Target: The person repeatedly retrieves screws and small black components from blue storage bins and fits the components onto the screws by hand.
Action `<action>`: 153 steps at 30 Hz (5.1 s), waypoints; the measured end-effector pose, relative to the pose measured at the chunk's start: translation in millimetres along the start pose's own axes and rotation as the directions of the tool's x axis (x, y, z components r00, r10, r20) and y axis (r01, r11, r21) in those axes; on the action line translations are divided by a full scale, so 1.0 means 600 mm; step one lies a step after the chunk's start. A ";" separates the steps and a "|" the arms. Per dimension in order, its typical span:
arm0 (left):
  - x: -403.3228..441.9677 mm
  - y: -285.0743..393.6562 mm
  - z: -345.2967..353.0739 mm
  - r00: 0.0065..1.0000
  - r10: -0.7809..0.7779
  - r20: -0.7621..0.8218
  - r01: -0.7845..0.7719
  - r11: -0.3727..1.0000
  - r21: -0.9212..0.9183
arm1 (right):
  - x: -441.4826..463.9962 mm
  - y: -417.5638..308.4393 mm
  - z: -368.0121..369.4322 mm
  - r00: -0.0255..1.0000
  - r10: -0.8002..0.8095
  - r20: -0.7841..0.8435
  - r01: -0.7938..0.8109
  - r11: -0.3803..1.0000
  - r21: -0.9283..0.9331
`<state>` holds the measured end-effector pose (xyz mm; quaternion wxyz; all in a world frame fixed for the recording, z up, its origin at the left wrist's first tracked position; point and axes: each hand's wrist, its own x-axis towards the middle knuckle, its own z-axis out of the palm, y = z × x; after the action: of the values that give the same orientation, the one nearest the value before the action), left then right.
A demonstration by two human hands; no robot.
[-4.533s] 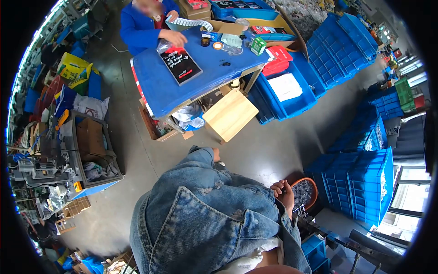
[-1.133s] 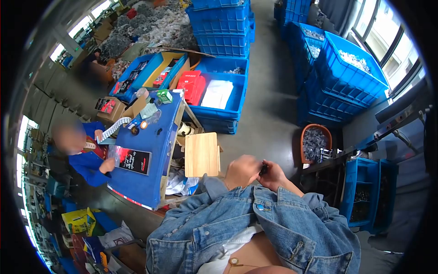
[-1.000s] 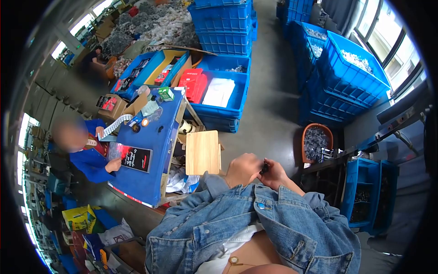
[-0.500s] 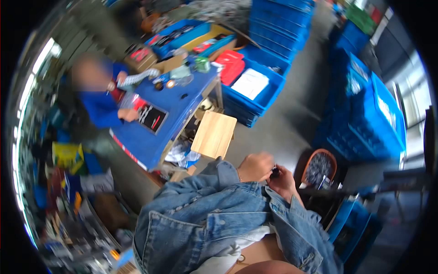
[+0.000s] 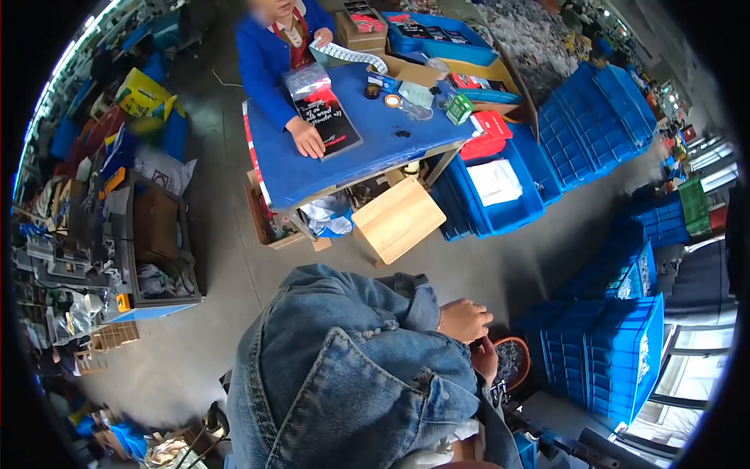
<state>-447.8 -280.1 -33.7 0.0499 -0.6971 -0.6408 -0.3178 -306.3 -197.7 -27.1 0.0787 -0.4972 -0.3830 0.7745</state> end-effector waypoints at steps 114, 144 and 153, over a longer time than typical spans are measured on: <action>-0.015 -0.013 -0.033 0.990 0.047 0.136 -0.020 0.980 -0.197 | -0.002 0.030 -0.002 0.954 0.161 0.253 -0.281 0.776 0.565; -0.504 -0.237 0.125 -0.040 -0.847 0.530 0.934 0.157 0.320 | 0.028 0.018 0.049 0.880 0.183 0.438 -0.441 0.654 0.614; -0.488 -0.252 0.159 0.038 -0.888 0.458 0.916 0.214 0.339 | 0.024 0.026 0.038 0.882 0.147 0.447 -0.420 0.675 0.606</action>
<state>-544.9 -460.8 -308.9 -0.3704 -0.1962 -0.9054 -0.0679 -328.5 -213.0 -43.1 0.0617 -0.3346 0.0079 0.9403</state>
